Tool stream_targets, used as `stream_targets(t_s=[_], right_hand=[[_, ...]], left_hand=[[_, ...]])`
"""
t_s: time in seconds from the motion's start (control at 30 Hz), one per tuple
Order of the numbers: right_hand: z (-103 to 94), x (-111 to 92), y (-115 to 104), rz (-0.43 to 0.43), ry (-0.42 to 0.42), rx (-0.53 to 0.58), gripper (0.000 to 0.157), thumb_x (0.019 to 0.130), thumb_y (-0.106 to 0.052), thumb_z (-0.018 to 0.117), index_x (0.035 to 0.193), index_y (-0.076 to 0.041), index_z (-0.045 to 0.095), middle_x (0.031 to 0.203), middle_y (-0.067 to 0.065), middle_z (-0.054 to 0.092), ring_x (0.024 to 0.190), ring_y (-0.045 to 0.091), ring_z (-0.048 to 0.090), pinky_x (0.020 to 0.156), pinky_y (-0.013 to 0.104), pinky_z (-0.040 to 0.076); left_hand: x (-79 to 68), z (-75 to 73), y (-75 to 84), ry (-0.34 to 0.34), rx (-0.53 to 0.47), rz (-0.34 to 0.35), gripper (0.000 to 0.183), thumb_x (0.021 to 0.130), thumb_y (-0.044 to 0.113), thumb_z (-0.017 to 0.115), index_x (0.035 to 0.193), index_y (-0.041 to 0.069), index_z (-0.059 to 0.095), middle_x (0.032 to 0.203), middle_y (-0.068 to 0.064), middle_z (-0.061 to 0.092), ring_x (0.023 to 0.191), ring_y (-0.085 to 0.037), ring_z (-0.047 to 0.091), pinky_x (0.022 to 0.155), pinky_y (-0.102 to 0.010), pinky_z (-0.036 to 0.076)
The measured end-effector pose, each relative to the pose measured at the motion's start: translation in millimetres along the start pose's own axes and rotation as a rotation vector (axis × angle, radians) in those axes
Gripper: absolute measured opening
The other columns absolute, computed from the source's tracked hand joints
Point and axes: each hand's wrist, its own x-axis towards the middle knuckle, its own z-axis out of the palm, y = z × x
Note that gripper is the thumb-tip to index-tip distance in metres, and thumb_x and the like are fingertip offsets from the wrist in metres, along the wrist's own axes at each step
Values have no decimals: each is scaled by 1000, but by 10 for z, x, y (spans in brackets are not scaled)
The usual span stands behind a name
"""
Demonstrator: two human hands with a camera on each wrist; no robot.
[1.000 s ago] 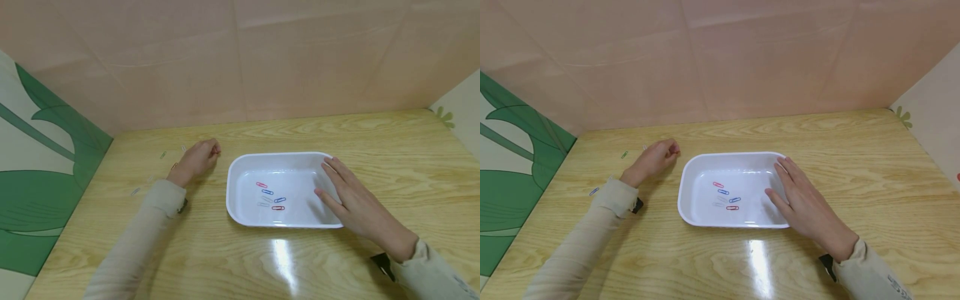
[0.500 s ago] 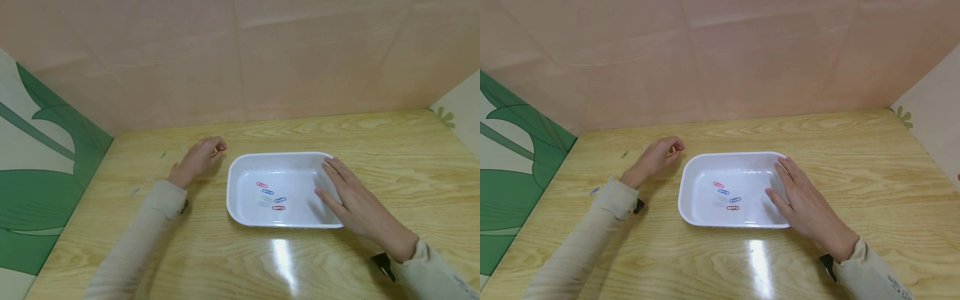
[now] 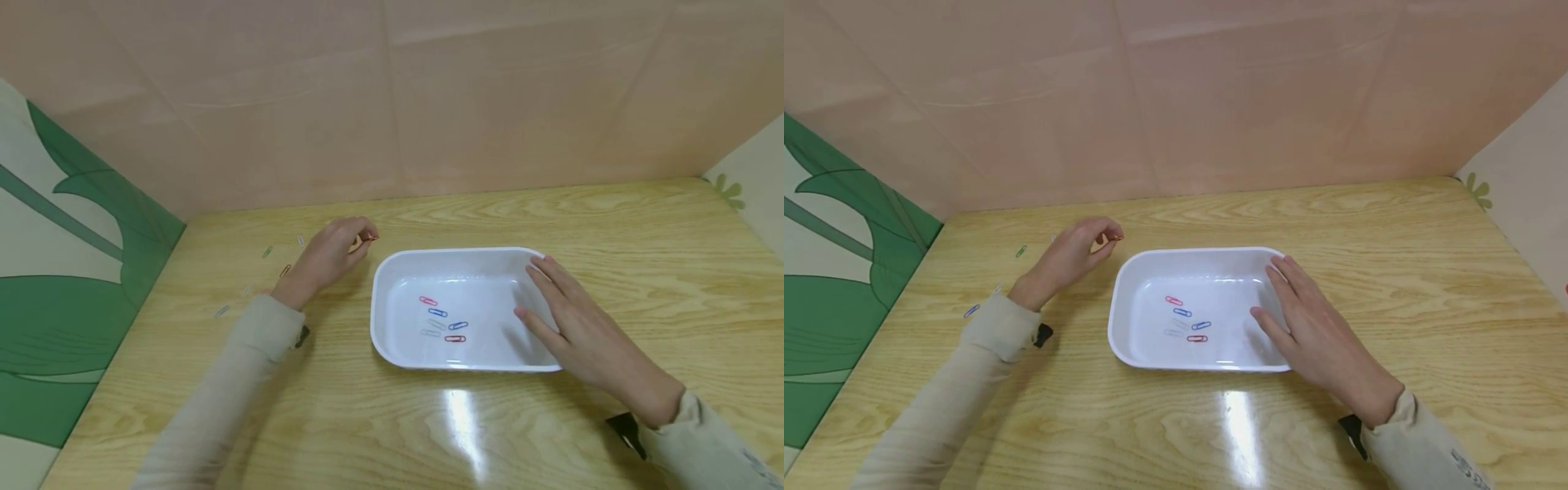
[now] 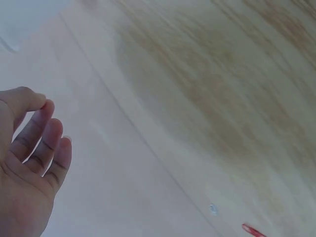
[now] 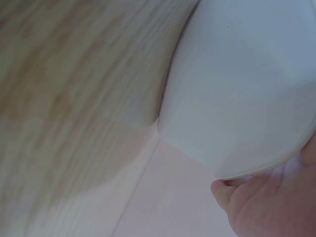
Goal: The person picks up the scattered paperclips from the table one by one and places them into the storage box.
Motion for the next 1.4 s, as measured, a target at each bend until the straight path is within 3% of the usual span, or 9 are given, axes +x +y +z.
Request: stream_targets(t_s=[0.4, 0.73, 0.97, 1.2, 1.4], right_hand=[[-7, -6, 8, 6, -5, -2, 70, 103, -36, 49, 155, 4, 22, 163, 24, 16, 152, 41, 13, 122, 58, 14], [-8, -1, 14, 2, -3, -4, 69, 104, -35, 49, 155, 3, 22, 163, 24, 16, 152, 42, 14, 123, 57, 13], [-6, 3, 8, -1, -1, -1, 69, 104, -34, 49, 155, 4, 21, 163, 25, 16, 152, 42, 13, 123, 57, 13], [-7, 1, 13, -6, -3, 7, 69, 104, -33, 49, 155, 3, 20, 163, 24, 15, 151, 43, 13, 123, 58, 12], [-6, 5, 21, -14, 3, 9, 68, 104, -32, 49, 154, 5, 21, 163, 25, 17, 151, 43, 14, 124, 55, 11]], left_hand=[[-1, -77, 285, 48, 30, 127, 14, 93, 3, 64, 105, 6, 69, 104, -5, 72, 98, -19, 64, 86, -32, 55], [-3, -6, 507, 66, 55, 215, 14, 92, 4, 64, 104, 7, 71, 100, -4, 73, 97, -19, 64, 87, -30, 55], [-19, 75, 593, 59, 51, 238, 14, 91, 2, 64, 103, 7, 72, 97, -3, 73, 93, -18, 65, 86, -30, 55], [-42, 160, 717, 19, 6, 209, 16, 92, 3, 64, 106, 8, 72, 101, -2, 73, 99, -18, 64, 90, -30, 53], [-48, 241, 847, 9, 5, 232, 17, 92, 3, 64, 105, 9, 72, 97, 0, 73, 91, -15, 64, 83, -26, 53]])
